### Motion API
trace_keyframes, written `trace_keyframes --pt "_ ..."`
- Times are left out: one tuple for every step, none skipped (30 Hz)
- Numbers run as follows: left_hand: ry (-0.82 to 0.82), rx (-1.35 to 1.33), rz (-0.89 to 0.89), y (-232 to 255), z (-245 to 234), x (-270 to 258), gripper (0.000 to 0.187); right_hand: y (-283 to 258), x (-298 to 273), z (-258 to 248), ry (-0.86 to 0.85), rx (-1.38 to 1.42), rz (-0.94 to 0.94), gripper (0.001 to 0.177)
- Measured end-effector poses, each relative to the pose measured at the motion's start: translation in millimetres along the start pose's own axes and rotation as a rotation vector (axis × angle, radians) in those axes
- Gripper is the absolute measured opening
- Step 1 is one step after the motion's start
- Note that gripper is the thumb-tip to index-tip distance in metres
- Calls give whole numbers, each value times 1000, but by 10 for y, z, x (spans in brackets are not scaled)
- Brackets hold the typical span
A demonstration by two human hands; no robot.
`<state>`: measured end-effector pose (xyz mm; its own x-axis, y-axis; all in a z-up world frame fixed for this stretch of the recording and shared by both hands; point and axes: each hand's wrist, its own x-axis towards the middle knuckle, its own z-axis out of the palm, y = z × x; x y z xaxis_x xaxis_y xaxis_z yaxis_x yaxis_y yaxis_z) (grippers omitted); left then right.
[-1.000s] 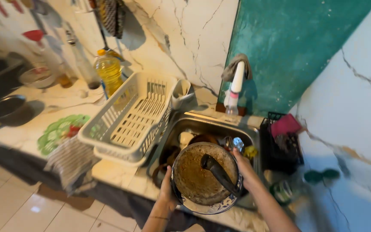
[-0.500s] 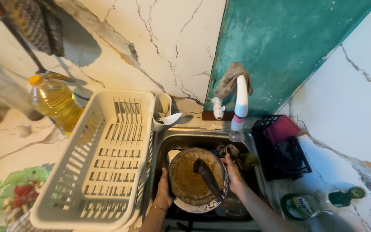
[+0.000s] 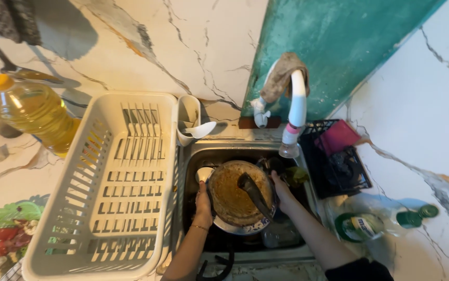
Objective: Tidying various rooms, cleaning surfaces, and organizing objects on a desk and shelf.
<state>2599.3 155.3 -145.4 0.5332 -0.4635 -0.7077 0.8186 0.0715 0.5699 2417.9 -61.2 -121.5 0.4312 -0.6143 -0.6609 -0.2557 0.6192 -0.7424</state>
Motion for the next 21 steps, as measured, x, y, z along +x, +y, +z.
trace_keyframes --pt "3 9 29 1 -2 -35 76 -9 -14 14 8 -39 19 63" --pt "5 17 60 8 4 -66 74 -28 -23 27 15 -77 36 65" --pt "0 25 56 -13 -18 -48 74 -70 -117 67 22 -70 36 65" --pt "20 3 82 -31 -37 -29 72 -115 -212 106 47 -125 58 65" --pt "40 -19 109 -49 -54 -11 70 -161 -306 144 73 -180 80 65" --pt "31 -9 104 -92 -121 73 70 -136 -322 128 82 -169 80 65" --pt "61 40 226 -134 -185 157 67 -112 -337 112 108 -242 92 65" --pt "88 90 348 -167 -244 247 64 -89 -353 96 135 -311 106 66" --pt "75 101 344 -154 -268 237 64 -31 -308 -4 146 -297 105 66" --pt "123 95 383 -115 -275 241 59 20 -264 -102 106 -337 92 68" --pt "171 88 422 -74 -272 247 54 65 -219 -203 67 -378 78 70" --pt "142 111 418 19 -195 134 54 109 -260 -326 89 -349 73 70" --pt "91 128 567 110 -106 23 51 151 -300 -453 28 -385 42 71" --pt "24 146 712 198 15 -77 47 204 -356 -605 -24 -413 10 73" --pt "-20 171 704 337 240 -410 47 181 -515 -700 9 -376 4 73" --pt "-113 52 550 480 472 -740 45 192 -700 -798 -7 -371 -42 71" --pt "-195 -58 386 605 705 -1075 43 207 -884 -903 -21 -367 -88 70" --pt "-250 -11 356 555 852 -1132 43 160 -1201 -975 35 -312 -93 70" --pt "-372 -66 241 490 996 -1190 44 121 -1513 -1042 34 -249 -122 66" --pt "-488 -127 102 349 1144 -1266 46 100 -1880 -1157 48 -194 -148 63" --pt "-538 -84 47 207 1315 -1326 46 143 -2097 -1279 119 -147 -149 63"
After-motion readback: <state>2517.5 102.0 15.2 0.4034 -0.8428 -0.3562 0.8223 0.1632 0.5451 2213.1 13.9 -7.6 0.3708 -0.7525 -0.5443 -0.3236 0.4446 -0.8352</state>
